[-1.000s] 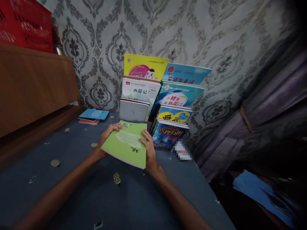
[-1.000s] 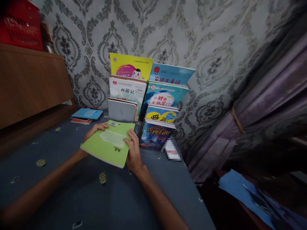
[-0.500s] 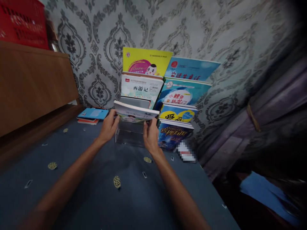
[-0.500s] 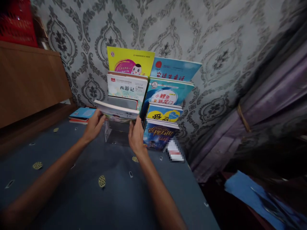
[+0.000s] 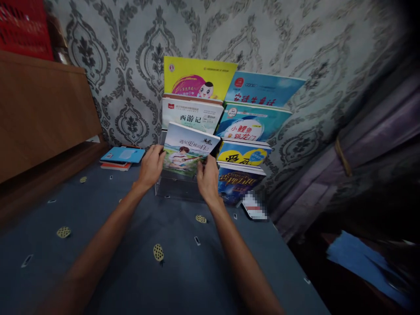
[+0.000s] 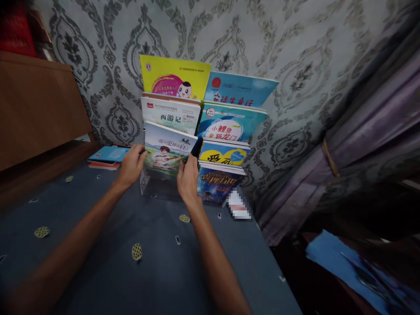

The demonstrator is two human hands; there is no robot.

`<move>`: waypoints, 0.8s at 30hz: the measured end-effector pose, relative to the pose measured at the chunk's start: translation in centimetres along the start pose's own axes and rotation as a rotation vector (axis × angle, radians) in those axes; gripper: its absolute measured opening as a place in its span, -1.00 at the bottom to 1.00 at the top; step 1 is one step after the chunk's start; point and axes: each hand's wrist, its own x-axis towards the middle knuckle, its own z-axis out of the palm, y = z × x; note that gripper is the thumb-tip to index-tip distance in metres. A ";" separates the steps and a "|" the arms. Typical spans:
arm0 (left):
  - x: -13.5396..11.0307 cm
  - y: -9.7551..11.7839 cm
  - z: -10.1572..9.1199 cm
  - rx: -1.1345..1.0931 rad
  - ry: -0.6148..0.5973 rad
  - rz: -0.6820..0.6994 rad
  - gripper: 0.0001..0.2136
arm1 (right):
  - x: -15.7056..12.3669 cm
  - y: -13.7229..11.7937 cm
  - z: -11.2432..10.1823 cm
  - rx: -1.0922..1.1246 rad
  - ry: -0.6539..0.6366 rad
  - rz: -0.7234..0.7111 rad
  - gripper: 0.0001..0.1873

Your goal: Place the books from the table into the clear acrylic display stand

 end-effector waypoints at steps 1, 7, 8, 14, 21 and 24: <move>0.1 0.0 0.1 0.000 0.010 -0.002 -0.88 | 0.0 -0.1 0.0 -0.007 0.004 0.002 -0.73; 0.2 -0.3 0.2 -0.010 0.021 -0.004 -0.90 | 0.2 -0.4 0.0 -0.024 0.037 -0.018 -0.76; 0.2 -0.3 0.1 -0.012 0.018 -0.002 -0.90 | 0.2 -0.4 -0.1 -0.024 0.038 -0.025 -0.75; 0.3 -0.4 0.1 -0.018 -0.044 0.002 -0.88 | 0.5 -0.2 -0.7 -0.057 0.028 -0.055 -0.69; -0.2 0.2 0.3 0.163 -0.171 -0.143 -0.96 | 0.1 0.4 0.0 -0.173 -0.104 0.002 -0.71; -0.3 0.4 0.2 0.179 -0.180 -0.181 -0.90 | -0.1 0.5 0.2 -0.222 -0.158 0.017 -0.68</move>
